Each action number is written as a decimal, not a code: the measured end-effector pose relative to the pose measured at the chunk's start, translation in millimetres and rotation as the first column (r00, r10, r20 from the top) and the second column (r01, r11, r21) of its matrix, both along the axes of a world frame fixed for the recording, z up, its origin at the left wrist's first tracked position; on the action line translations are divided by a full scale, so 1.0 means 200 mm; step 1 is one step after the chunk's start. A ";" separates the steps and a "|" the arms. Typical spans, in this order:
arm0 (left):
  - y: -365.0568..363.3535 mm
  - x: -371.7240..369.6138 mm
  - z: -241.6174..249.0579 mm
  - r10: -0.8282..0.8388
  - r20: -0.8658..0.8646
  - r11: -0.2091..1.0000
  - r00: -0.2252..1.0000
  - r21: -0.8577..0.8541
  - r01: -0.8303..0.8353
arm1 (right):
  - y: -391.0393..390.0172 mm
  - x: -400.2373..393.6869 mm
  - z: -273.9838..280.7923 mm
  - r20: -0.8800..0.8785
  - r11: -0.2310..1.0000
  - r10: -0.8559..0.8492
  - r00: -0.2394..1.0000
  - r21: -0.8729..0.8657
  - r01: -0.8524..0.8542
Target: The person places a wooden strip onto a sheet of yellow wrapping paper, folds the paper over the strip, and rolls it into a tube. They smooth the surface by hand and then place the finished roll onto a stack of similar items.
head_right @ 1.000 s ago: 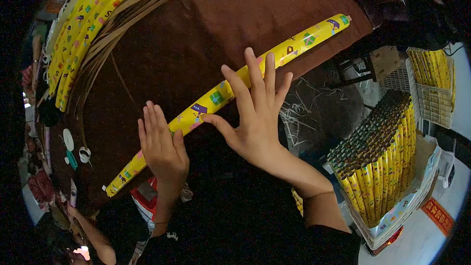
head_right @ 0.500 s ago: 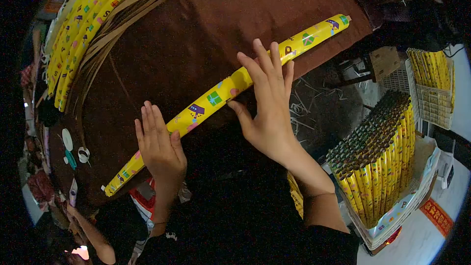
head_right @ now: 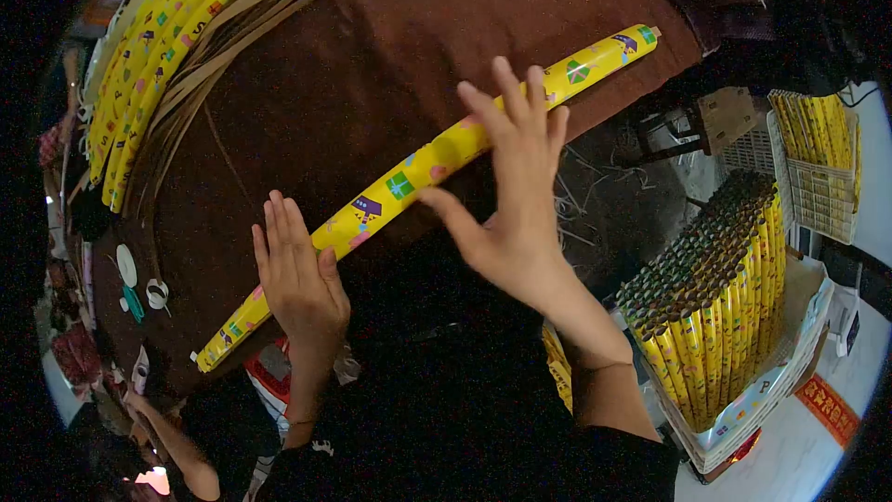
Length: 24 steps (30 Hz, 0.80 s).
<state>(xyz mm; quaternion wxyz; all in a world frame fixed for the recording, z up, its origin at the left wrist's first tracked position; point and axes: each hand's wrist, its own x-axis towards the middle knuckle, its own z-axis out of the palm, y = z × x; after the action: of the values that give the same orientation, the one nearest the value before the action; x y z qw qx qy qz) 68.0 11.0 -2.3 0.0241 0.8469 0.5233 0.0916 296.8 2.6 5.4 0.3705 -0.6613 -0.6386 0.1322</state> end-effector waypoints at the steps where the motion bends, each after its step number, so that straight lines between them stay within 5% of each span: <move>1: 0.00 0.00 0.00 0.002 -0.005 1.000 1.000 0.003 -0.002 | 0.00 -0.05 0.01 0.004 1.000 0.029 1.000 -0.005 -0.029; 6: 0.00 -0.01 -0.01 -0.011 -0.018 1.000 1.000 0.023 0.012 | 0.03 -0.18 -0.06 0.133 0.996 0.060 0.989 -0.073 -0.051; 12: 0.00 -0.01 0.00 -0.010 -0.041 1.000 0.999 0.027 0.011 | -0.02 0.12 -0.08 0.225 0.991 -0.130 0.966 -0.012 0.136; 15: 0.00 0.00 0.00 -0.008 -0.038 1.000 0.999 0.028 0.009 | -0.01 0.11 -0.03 0.091 0.995 -0.093 0.992 0.028 0.091; 18: 0.00 0.00 -0.01 -0.018 -0.028 0.999 0.999 0.047 0.019 | 0.03 0.01 -0.04 0.157 0.997 -0.070 0.985 0.047 0.063; 24: -0.01 0.00 -0.01 -0.001 -0.085 0.999 0.996 0.032 0.004 | 0.01 0.31 -0.11 0.276 0.964 -0.266 0.924 0.091 0.251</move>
<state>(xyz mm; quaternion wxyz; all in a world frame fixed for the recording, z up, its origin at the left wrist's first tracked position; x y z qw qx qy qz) 68.3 9.2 -3.5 -0.0115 0.8510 0.5211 0.0639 359.1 4.9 -15.7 0.3063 -0.7416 -0.5959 -0.0318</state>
